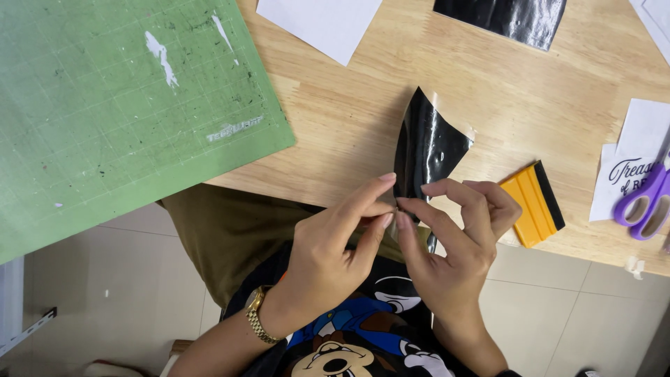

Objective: Cutting and peeling vinyl decals on a wooden table

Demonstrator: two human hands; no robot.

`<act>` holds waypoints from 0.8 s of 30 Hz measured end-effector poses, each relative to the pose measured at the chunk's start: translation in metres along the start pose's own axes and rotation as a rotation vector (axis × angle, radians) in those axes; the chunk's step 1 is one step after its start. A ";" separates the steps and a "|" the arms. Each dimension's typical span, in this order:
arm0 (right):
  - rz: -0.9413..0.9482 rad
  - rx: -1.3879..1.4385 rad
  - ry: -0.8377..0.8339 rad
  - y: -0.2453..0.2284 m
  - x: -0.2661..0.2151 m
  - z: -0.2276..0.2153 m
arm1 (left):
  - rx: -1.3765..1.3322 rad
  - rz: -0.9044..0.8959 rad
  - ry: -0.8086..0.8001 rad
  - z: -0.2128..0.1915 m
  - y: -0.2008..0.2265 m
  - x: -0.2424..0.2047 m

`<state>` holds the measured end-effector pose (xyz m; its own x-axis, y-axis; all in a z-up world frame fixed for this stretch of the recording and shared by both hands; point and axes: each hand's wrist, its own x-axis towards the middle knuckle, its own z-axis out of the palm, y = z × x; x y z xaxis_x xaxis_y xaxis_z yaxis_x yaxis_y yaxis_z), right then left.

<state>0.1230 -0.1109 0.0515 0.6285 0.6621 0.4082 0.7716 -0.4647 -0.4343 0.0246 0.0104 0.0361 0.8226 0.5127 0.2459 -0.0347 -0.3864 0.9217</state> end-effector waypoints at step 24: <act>0.105 0.107 0.014 0.003 0.000 0.000 | -0.172 -0.058 -0.026 0.005 0.002 0.002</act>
<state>0.1253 -0.1124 0.0504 0.7071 0.6046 0.3669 0.6872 -0.4652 -0.5580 0.0293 0.0067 0.0374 0.8401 0.5099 0.1849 -0.0812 -0.2188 0.9724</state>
